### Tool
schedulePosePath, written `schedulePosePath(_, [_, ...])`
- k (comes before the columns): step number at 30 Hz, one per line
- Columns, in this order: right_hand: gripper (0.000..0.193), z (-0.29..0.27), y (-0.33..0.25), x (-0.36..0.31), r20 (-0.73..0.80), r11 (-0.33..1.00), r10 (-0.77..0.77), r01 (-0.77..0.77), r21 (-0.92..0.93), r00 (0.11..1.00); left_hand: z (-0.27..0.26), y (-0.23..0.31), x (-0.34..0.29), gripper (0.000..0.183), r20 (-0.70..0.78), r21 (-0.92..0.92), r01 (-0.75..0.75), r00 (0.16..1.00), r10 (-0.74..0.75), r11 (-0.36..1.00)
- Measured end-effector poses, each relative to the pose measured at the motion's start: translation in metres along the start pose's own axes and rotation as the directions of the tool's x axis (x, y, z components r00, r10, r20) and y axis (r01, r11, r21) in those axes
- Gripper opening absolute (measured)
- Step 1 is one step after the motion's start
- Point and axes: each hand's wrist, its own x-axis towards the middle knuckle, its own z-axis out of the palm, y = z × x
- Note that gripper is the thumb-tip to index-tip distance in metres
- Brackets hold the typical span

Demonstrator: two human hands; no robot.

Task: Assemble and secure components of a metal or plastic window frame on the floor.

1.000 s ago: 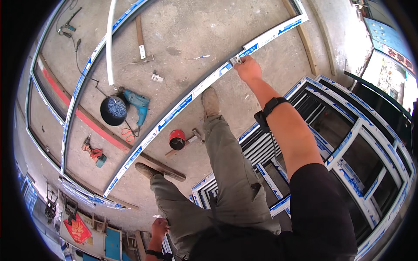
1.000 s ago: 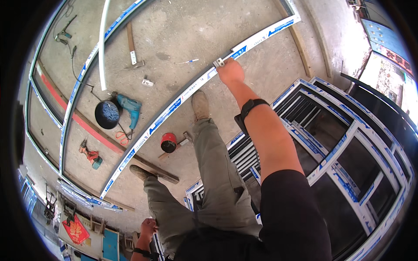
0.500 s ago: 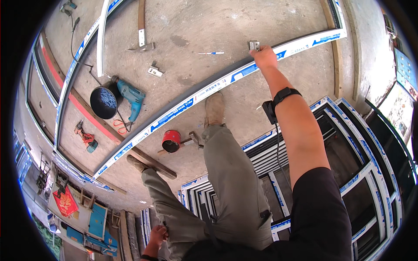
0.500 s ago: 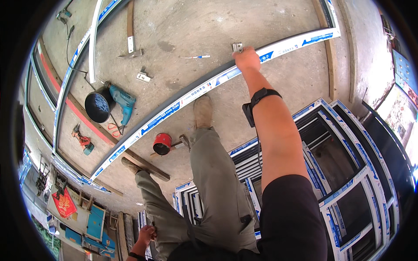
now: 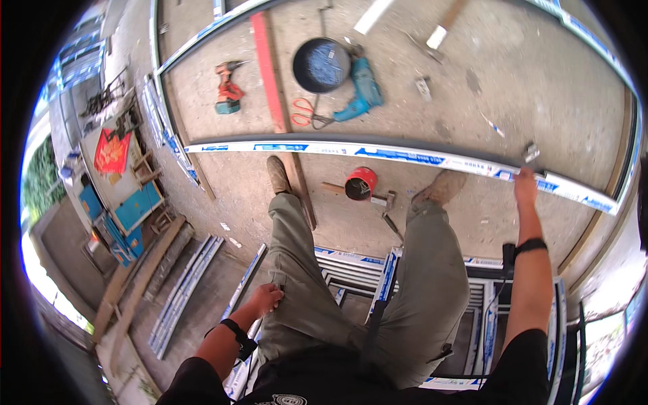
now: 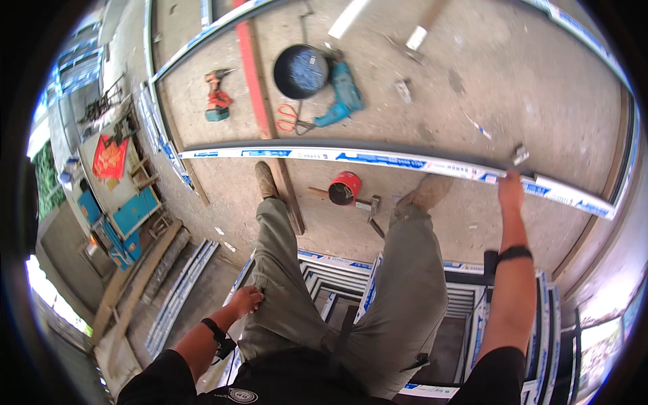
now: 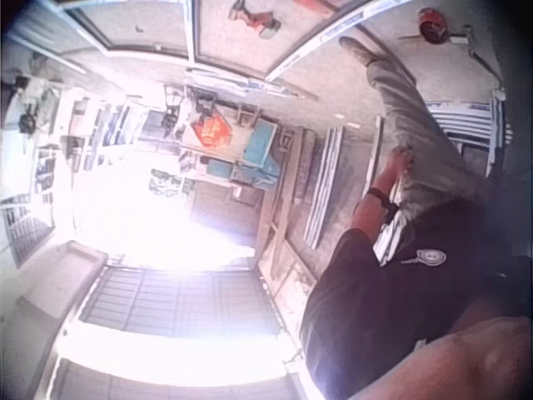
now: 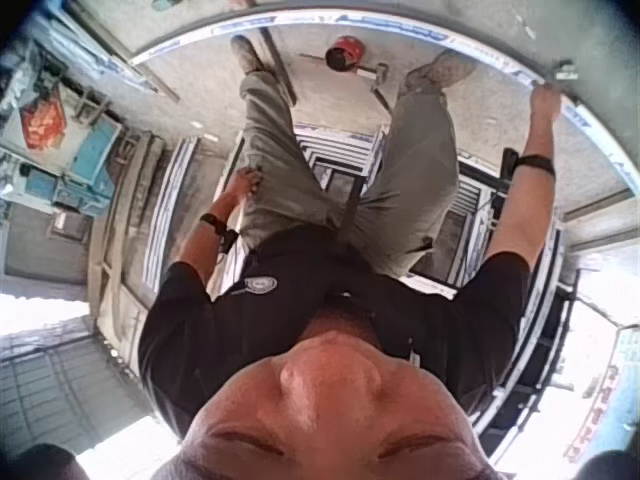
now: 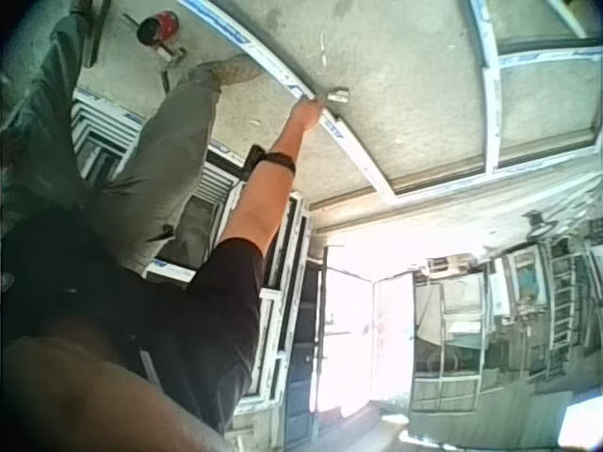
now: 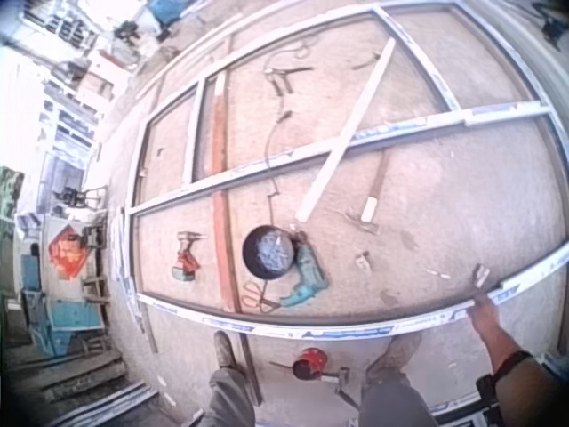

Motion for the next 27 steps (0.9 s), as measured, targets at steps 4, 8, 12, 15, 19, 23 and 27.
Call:
schedulePosePath(4, [0.035,-0.006,-0.069,-0.08,0.25,0.977,-0.209,0.187,0.106,0.946,-0.02,-0.033,-0.007,0.019,-0.019,-0.183,-0.084,0.996,0.082,0.98])
schedulePosePath(8, [0.024,-0.02,-0.077,-0.106,0.332,0.962,-0.168,0.082,0.259,0.928,-0.033,-0.032,0.016,0.019,0.056,-0.361,-0.162,0.979,0.195,0.918])
schedulePosePath(12, [0.017,-0.043,-0.223,-0.16,0.382,0.962,-0.132,0.025,0.272,0.915,-0.073,-0.084,0.032,0.021,0.13,-0.584,-0.129,0.96,0.249,0.802])
schedulePosePath(15, [0.021,-0.061,-0.327,-0.204,0.392,0.987,-0.101,0.042,0.156,0.914,-0.095,-0.122,0.05,0.021,0.139,-0.71,-0.144,0.931,0.337,0.689])
schedulePosePath(19, [0.037,-0.066,-0.495,-0.299,0.401,0.952,-0.291,0.302,0.038,0.868,-0.164,-0.175,0.082,0.022,0.14,-0.795,-0.157,0.892,0.429,0.586])
schedulePosePath(23, [0.038,-0.037,-0.66,-0.405,0.443,0.891,-0.405,0.453,-0.005,0.8,-0.214,-0.232,0.125,0.017,0.122,-0.952,-0.04,0.86,0.495,0.304])
schedulePosePath(27, [0.035,0.022,-0.813,-0.532,0.538,0.605,-0.648,0.793,-0.066,0.539,-0.225,-0.305,0.191,0.019,-0.296,-0.814,-0.415,0.899,0.323,0.407])
